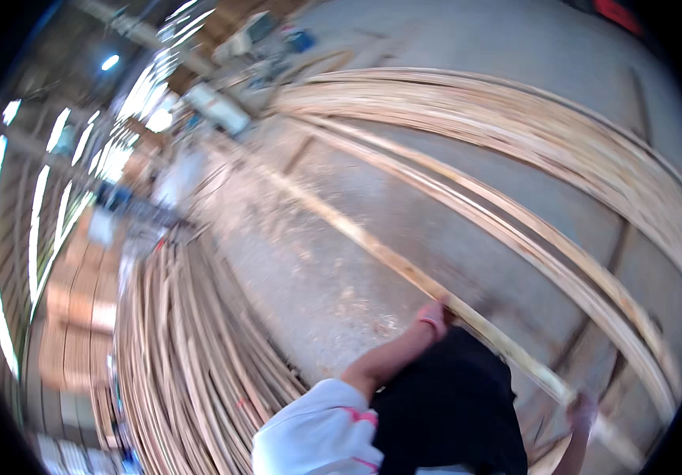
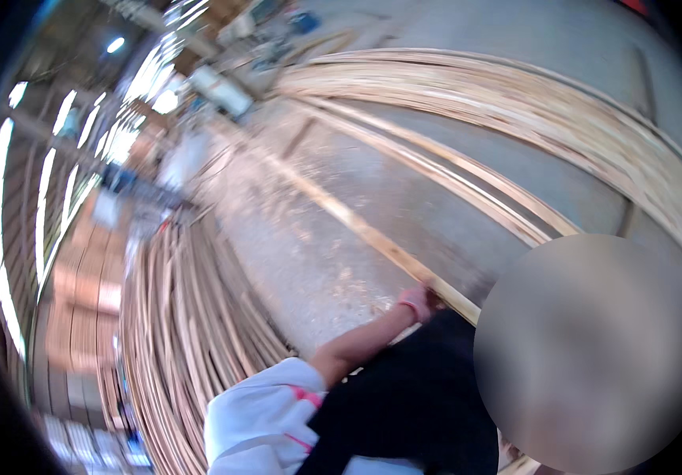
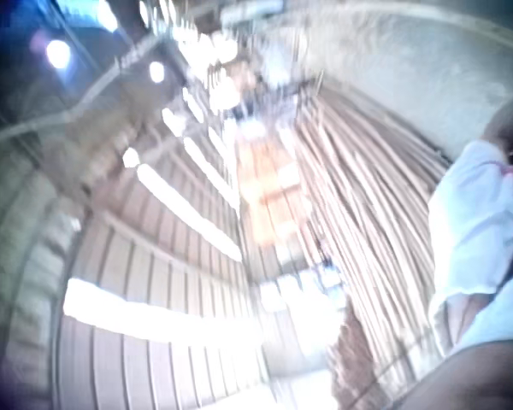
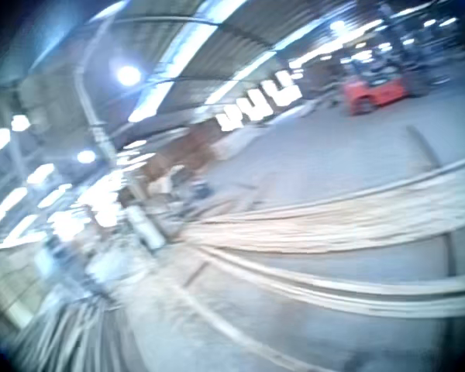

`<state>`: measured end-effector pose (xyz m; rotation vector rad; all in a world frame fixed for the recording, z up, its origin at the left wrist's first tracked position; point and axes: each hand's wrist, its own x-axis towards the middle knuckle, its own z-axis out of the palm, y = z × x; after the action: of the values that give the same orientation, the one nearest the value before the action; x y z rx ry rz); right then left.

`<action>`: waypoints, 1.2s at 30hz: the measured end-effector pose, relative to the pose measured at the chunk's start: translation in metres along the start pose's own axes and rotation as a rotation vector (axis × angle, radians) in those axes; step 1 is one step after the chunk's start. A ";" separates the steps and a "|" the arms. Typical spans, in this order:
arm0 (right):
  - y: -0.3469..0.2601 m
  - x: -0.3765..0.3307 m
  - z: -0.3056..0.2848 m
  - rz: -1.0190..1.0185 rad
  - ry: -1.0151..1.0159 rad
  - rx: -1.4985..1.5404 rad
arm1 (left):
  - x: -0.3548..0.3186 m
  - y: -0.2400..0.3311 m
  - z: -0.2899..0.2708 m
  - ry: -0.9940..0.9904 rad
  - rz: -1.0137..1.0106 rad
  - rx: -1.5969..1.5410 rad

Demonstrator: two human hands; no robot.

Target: The person picks up long wood planks from a stack on the floor and places them onto a wooden sawhorse rack one by one.

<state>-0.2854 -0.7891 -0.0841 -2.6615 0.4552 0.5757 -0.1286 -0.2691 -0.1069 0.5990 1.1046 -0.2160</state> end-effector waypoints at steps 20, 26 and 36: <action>-0.209 -0.023 -0.023 -0.517 -0.017 0.308 | -0.039 -0.073 -0.016 -0.781 -0.064 0.683; -0.005 -0.081 -0.151 0.284 -0.175 -0.237 | -0.102 0.072 -0.006 -0.565 -0.040 0.558; 0.025 -0.086 -0.144 -0.359 0.859 -0.968 | -0.066 0.259 0.022 -0.439 0.424 0.380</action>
<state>-0.3217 -0.8521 0.0688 -3.6963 -0.1871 -0.6939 -0.0246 -0.0767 0.0479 1.0523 0.4949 -0.1769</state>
